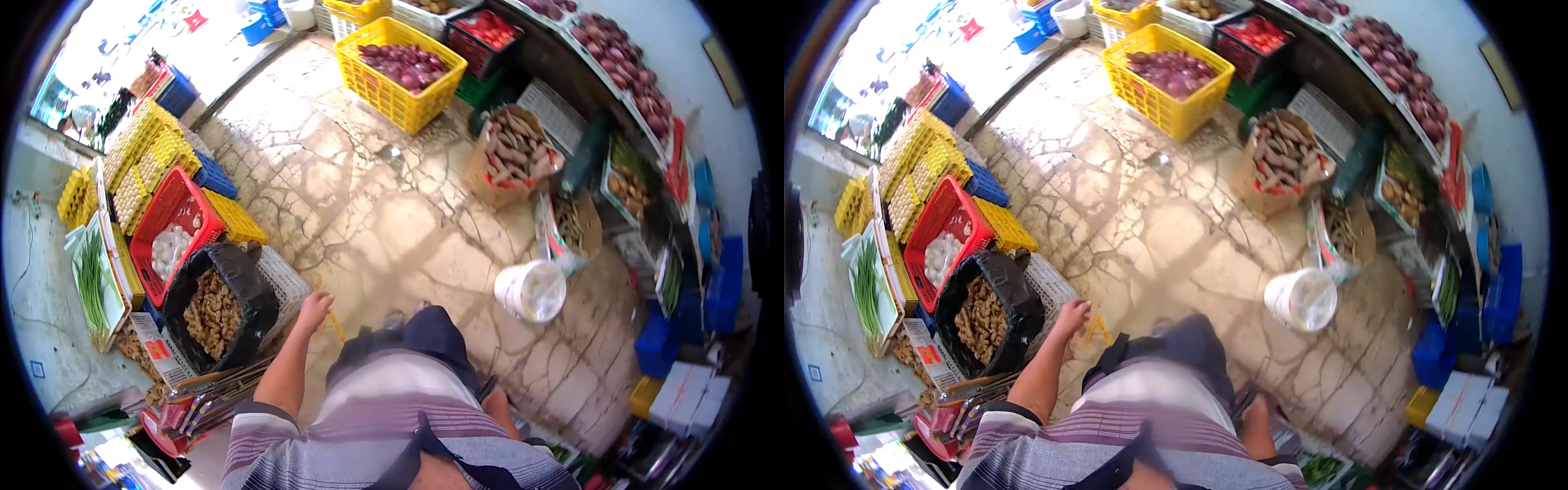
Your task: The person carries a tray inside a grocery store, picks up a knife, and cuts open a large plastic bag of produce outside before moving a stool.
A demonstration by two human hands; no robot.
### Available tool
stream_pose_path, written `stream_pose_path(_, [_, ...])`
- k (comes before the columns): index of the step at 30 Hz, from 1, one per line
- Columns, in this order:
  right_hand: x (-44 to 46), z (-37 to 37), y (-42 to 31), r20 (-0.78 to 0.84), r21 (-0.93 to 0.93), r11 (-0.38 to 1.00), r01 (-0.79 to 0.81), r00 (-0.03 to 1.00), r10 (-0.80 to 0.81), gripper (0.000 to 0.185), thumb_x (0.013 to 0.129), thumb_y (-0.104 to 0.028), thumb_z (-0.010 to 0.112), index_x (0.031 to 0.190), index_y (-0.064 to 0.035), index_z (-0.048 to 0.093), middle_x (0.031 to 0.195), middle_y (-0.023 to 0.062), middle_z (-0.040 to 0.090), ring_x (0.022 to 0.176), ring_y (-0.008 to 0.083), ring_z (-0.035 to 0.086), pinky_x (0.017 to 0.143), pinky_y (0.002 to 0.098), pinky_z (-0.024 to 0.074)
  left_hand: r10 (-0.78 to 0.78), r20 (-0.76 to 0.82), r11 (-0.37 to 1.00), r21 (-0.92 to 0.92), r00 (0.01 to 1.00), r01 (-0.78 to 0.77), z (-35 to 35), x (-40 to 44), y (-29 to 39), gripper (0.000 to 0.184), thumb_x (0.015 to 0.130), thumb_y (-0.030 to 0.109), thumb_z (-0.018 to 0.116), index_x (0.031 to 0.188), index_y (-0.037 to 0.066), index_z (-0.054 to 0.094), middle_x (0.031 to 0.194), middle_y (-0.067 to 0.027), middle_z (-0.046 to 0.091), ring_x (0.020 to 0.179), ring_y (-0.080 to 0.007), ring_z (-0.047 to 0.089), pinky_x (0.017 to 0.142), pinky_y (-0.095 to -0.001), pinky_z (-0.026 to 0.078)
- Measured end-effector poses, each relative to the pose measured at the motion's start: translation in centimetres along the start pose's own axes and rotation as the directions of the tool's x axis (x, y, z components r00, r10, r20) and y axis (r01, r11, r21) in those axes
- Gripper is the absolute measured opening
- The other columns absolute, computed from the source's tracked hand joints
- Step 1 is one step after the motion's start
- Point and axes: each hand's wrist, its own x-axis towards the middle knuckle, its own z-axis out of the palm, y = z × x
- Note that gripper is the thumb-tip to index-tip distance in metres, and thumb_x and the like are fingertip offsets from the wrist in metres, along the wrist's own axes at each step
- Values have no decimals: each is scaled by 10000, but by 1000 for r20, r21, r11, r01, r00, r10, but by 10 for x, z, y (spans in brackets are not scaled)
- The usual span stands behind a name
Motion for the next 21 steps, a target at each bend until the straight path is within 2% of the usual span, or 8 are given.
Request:
stream_pose_path(5, [89,48,-124,134,-143,970,194,975,-175,284,857,-230,578,1042,-28,653,779,108,643,658,256,622,615,419,505,-31,18,975,-218,999,34,-7,67,111,407,898,264,616,1157,-50,596,940,-122,662,775,-188,625,670,-301,509])
stream_pose_path(9, [184,116,-268,59,-312,939,145,989,-133,325,812,-175,618,1060,29,666,827,130,675,706,275,651,636,405,515,-209,-65,952,-242,976,188,-36,125,87,384,888,273,624,1140,-17,616,890,-90,651,688,-179,597,564,-319,483])
stream_pose_path(11, [237,145,-336,185,-436,897,69,983,14,300,787,-162,633,1004,41,678,847,159,689,746,297,664,688,417,522,-372,-112,890,-325,921,320,-55,132,39,250,905,268,594,1006,40,604,766,-44,573,568,-153,520,472,-312,419])
stream_pose_path(14, [314,191,-450,285,-872,410,269,958,-22,295,750,-156,648,986,15,690,912,218,688,858,334,671,761,432,520,-524,-102,626,-720,846,301,-69,129,12,164,930,258,558,908,97,540,644,-6,476,472,-137,438,406,-292,347])
stream_pose_path(16, [349,231,-526,520,-839,89,536,839,-159,236,759,-113,609,951,3,686,806,201,673,713,270,651,640,404,506,-628,-162,571,-761,761,309,-68,130,40,190,927,288,570,963,105,534,670,-23,493,465,-144,434,395,-283,325])
stream_pose_path(18, [367,284,-595,548,-828,45,559,824,-144,231,762,-130,587,928,0,682,810,206,673,705,277,646,635,415,503,-690,-115,484,-807,714,338,-68,142,61,249,917,327,591,1012,100,552,727,-38,526,496,-153,458,408,-284,341])
stream_pose_path(19, [373,309,-624,681,-731,-119,672,703,-207,197,785,-122,571,898,6,669,761,195,657,655,265,634,599,399,503,-697,-47,420,-835,715,355,-67,154,69,291,908,350,607,1034,91,573,771,-44,550,531,-159,483,426,-290,367])
stream_pose_path(21, [404,358,-664,604,-773,123,622,781,-159,176,805,-116,567,899,9,647,719,175,633,597,250,614,549,387,497,-674,99,340,-839,732,425,-60,201,54,469,904,500,590,1159,106,590,981,-89,636,700,-211,595,554,-331,487])
